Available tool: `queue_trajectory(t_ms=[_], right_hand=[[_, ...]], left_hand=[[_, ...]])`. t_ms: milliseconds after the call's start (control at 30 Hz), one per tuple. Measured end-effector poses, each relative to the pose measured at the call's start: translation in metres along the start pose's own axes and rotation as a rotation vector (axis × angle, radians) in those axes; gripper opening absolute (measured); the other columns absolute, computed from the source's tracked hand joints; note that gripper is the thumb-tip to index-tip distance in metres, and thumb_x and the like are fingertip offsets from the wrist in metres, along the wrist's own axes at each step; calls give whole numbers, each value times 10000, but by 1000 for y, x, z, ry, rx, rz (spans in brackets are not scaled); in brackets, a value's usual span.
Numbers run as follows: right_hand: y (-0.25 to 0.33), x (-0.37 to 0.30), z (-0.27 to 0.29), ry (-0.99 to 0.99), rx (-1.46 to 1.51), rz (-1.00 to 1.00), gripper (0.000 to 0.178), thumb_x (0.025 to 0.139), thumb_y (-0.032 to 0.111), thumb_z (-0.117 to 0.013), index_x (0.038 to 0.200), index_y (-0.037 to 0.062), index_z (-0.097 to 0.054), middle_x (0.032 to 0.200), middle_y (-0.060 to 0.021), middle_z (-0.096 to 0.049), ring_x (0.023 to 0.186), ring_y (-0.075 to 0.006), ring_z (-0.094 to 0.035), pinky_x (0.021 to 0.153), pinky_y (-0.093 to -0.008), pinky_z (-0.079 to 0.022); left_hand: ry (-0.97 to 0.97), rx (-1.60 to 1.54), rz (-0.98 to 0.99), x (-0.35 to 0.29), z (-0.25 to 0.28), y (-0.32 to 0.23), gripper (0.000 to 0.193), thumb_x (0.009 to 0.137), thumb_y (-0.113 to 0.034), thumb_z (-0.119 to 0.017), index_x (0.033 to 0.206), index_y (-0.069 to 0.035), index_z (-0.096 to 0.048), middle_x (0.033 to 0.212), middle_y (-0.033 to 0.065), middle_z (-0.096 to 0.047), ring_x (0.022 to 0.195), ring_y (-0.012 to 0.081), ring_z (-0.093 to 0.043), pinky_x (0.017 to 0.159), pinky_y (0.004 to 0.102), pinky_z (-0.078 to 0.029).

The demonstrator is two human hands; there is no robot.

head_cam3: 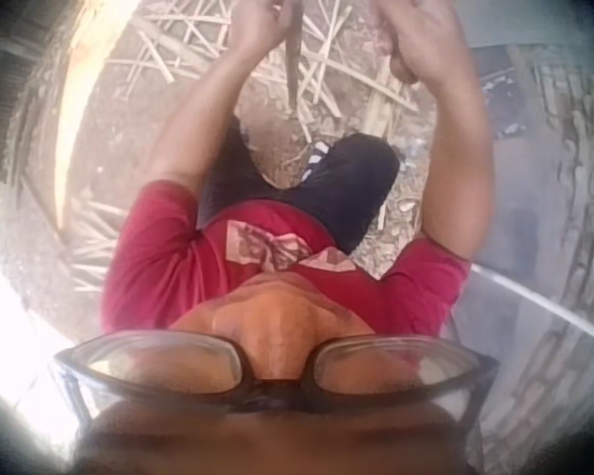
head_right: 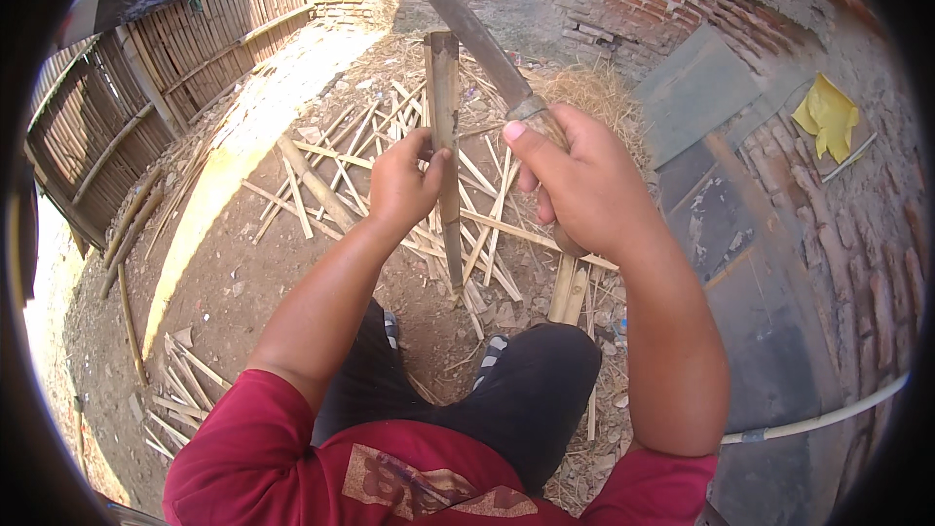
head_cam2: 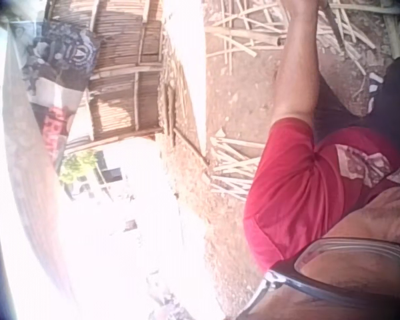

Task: The person splits a piece of bamboo into strips using a large knife and a hammer. They place the blade against the wood and strike it with the hammer to drive the cut through.

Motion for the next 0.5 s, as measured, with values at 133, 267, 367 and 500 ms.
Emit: queue_trajectory(t_ms=[133, 267, 367, 500], right_hand=[[1, -1, 4, -14, -41, 11, 355, 1033, 384, -613, 1112, 39, -631, 745, 7, -608, 538, -69, -543, 492, -250, -429], [3, -7, 5, -41, -13, -28, 359, 1028, 386, -622, 1112, 37, -637, 742, 8, -607, 532, -69, -542, 492, -247, -431], [4, -9, 7, -50, -9, -27, 363, 1027, 386, -625, 1115, 35, -638, 745, 9, -604, 528, -68, -541, 485, -248, -428], [5, -11, 6, -53, -37, -34, 368, 1025, 387, -625, 1113, 29, -638, 741, 9, -590, 525, -72, -541, 476, -252, -425]], left_hand=[[16, 19, -13, 2, 0, -5, 239, 942, -190, -699, 1127, -38, -691, 916, 171, -751, 774, 323, -732, 705, 417, -565], [-1, 26, -58, 3, -5, -3, 252, 943, -190, -696, 1139, -31, -688, 924, 179, -751, 806, 327, -740, 715, 419, -571], [-1, 11, -56, 3, -7, -4, 258, 944, -191, -693, 1147, -31, -690, 924, 180, -752, 811, 328, -742, 718, 419, -575], [44, 14, -4, 3, -8, -5, 279, 938, -193, -697, 1160, -25, -686, 941, 179, -753, 825, 325, -742, 720, 416, -576]])
Point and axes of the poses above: each hand's wrist, its own x-axis towards the middle knuckle, its own z-axis out of the back of the hand, y = z × x, the point moved 7 cm from there along x, towards the middle knuckle
